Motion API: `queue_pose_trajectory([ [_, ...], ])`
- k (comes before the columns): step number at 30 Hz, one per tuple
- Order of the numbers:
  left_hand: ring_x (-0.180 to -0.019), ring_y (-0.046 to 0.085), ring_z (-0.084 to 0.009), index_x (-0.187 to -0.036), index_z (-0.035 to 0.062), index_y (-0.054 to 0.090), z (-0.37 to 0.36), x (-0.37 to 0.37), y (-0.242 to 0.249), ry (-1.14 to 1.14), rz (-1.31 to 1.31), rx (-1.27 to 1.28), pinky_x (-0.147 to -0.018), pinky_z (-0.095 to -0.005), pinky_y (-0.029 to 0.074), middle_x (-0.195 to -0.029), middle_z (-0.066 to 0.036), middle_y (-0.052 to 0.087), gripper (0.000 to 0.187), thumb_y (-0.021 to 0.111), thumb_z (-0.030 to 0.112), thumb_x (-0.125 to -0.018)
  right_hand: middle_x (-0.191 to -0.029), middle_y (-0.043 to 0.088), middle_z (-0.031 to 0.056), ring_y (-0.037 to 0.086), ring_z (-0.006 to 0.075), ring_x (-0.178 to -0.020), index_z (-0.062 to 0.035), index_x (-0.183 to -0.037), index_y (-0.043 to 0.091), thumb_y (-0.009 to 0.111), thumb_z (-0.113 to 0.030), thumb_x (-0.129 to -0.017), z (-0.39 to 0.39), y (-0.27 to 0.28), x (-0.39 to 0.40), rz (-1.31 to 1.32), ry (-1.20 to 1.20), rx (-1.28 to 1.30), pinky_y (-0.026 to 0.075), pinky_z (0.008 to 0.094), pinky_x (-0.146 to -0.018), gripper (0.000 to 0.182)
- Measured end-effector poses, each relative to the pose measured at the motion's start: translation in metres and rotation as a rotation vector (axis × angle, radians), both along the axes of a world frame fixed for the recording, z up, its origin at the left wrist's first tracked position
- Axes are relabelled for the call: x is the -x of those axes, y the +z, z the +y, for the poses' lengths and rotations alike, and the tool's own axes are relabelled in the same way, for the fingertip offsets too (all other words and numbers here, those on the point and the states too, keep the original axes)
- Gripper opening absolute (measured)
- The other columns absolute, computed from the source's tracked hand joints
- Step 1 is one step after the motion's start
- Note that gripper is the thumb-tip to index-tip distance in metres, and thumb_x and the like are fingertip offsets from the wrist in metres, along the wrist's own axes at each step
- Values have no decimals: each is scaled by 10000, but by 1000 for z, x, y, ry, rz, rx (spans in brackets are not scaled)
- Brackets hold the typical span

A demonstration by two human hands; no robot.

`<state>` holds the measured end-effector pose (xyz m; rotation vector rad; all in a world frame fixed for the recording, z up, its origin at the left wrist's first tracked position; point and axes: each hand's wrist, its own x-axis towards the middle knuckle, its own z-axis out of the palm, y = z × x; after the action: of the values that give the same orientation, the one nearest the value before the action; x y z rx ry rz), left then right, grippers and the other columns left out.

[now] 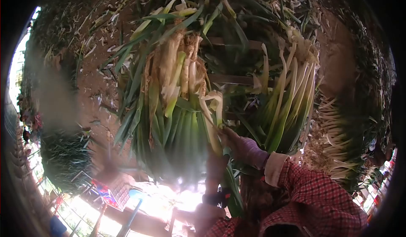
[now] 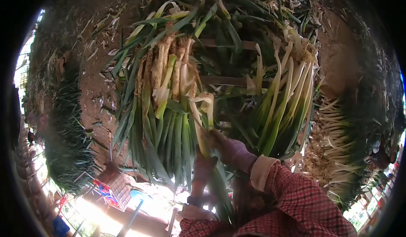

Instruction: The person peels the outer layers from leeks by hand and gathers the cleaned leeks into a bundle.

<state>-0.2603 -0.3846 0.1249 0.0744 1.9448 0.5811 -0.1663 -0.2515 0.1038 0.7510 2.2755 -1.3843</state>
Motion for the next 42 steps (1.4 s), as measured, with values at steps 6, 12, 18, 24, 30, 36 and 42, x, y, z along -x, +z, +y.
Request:
queue_pose_trajectory([
  [6,-860,653,-301,-1505,62,107,3,-9,-21,-80,41,87,-749,-389,538,-1056,-213,629,1006,739,215,-738,-1114,632,221,632,396,-1001,-256,-1485,230,596,-239,-866,8,-44,10,-89,-254,129,515,441,-810,719],
  [12,-874,656,-303,-1513,72,45,12,-15,-23,-113,6,162,-752,-394,539,-1032,-212,634,1030,728,214,-755,-1112,630,240,632,409,-997,-232,-1486,229,619,-278,-847,25,-32,0,-81,-407,214,515,449,-817,749],
  [18,-855,636,-284,-1512,32,64,5,-28,-36,-135,113,167,-763,-386,525,-1018,-206,633,1022,728,214,-757,-1033,649,249,642,424,-943,-222,-1486,228,577,-278,-865,6,-118,-35,289,-272,-39,514,468,-788,714],
  [24,-886,633,-295,-1512,28,50,23,-35,-25,-119,104,194,-772,-386,523,-1049,-210,624,1035,729,220,-754,-969,666,218,656,407,-903,-243,-1474,274,524,-309,-920,42,-52,-22,-44,-291,148,519,458,-757,611],
  [30,-919,635,-330,-1511,43,76,29,-45,-25,-56,126,93,-783,-403,521,-1101,-229,611,1020,730,216,-749,-986,667,205,656,396,-906,-239,-1474,284,610,-216,-833,40,-62,-21,116,-194,37,528,443,-739,719],
  [36,-922,636,-332,-1504,56,110,35,-58,-29,40,104,72,-804,-400,528,-1100,-237,615,1012,746,206,-731,-1022,658,216,640,415,-922,-223,-1484,267,619,-215,-829,65,-57,-17,-1,-254,202,531,438,-754,744],
  [42,-937,642,-333,-1497,41,111,39,-61,-42,-28,103,259,-820,-404,528,-1109,-231,618,1015,756,211,-732,-1046,655,212,640,415,-930,-241,-1497,239,642,-186,-808,57,-70,-27,-29,-266,188,526,438,-787,800],
])
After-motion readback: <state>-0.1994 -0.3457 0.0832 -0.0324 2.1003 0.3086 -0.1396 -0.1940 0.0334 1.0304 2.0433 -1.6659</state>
